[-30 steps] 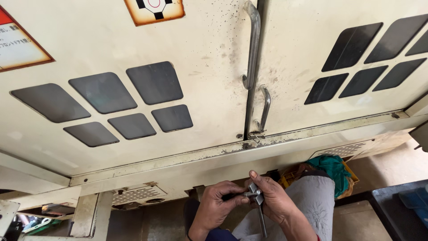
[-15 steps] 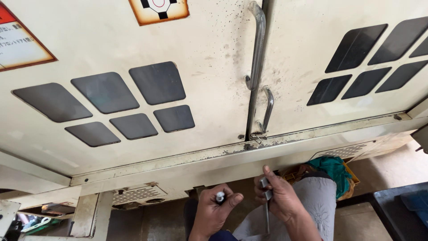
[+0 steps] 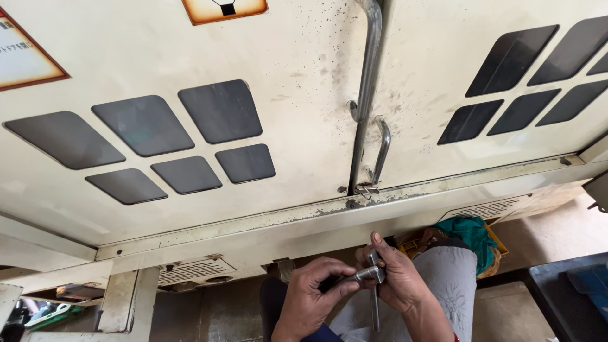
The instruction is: The person opens a CNC machine door using a handle and two metal rods, then inserts a metal rod into the machine's chuck. They press a button on the control panel and close the door.
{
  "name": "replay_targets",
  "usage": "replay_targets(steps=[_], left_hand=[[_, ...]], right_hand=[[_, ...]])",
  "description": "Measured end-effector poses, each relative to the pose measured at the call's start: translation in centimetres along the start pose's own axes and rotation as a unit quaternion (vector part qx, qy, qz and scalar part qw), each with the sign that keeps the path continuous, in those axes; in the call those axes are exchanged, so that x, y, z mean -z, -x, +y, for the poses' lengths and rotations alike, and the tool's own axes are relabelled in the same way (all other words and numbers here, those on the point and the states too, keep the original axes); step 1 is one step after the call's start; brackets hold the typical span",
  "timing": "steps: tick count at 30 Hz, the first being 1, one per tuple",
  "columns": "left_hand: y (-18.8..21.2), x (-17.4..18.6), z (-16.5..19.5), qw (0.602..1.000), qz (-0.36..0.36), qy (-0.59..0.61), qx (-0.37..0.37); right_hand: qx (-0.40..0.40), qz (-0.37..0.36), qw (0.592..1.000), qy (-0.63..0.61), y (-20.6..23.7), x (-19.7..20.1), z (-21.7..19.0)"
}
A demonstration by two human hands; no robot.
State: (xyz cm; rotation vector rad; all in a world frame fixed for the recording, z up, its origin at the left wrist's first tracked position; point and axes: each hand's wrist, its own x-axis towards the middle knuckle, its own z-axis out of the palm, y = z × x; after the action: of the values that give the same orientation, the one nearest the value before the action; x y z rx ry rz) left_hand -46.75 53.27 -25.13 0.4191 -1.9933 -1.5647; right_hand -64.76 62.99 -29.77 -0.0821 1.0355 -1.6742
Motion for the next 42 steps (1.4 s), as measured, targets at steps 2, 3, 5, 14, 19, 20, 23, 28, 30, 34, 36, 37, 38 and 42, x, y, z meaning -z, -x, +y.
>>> replay_targets(steps=[2,3,5,14,19,20,23,28,30,34,36,37,38,42], left_hand=[[0.0,0.1,-0.1,1.000,-0.004,0.010,-0.028],[0.0,0.1,-0.2,1.000,-0.006,0.006,-0.027],[0.0,0.2,-0.3,1.000,-0.008,-0.002,-0.024],[0.0,0.3,-1.7,0.999,-0.021,0.040,-0.004],[0.0,0.0,-1.9,1.000,-0.024,0.014,-0.008],[-0.1,-0.1,-1.9,1.000,-0.024,0.006,-0.009],[-0.2,-0.4,-2.1,0.999,-0.032,0.014,0.000],[0.3,-1.6,-3.0,0.999,-0.046,-0.005,-0.028],[0.4,-2.0,-3.4,0.998,-0.060,-0.027,-0.018],[0.7,-3.1,-4.5,0.997,-0.076,-0.019,0.010],[0.7,-3.6,-5.5,0.997,-0.077,-0.008,-0.004],[0.7,-3.8,-6.1,0.997,-0.076,-0.018,-0.022],[0.7,-4.0,-6.9,0.996,-0.076,-0.027,-0.041],[0.8,-3.6,-10.8,0.995,-0.042,-0.046,-0.078]], right_hand=[[0.003,-0.006,1.000,0.002,0.1,-0.2,-0.1],[0.004,-0.009,1.000,0.003,0.2,-0.3,-0.1],[0.005,-0.024,1.000,0.001,0.1,-0.4,-0.1],[-0.028,0.005,1.000,0.001,-0.3,0.4,1.1],[-0.029,0.042,0.998,0.033,0.0,0.8,1.1],[-0.029,0.058,0.996,0.055,0.0,0.8,1.1],[-0.013,0.046,0.995,0.090,0.2,1.2,1.0],[0.022,-0.059,0.992,0.109,0.7,1.9,1.2],[0.017,-0.097,0.993,0.068,1.1,2.0,1.1],[0.040,-0.119,0.982,0.140,2.3,1.8,0.5],[0.022,-0.113,0.987,0.114,2.7,1.6,0.4],[0.009,-0.106,0.987,0.121,2.9,1.6,0.4],[-0.003,-0.098,0.987,0.127,2.9,1.7,0.4],[0.096,-0.156,0.962,0.202,2.8,3.3,0.4]])
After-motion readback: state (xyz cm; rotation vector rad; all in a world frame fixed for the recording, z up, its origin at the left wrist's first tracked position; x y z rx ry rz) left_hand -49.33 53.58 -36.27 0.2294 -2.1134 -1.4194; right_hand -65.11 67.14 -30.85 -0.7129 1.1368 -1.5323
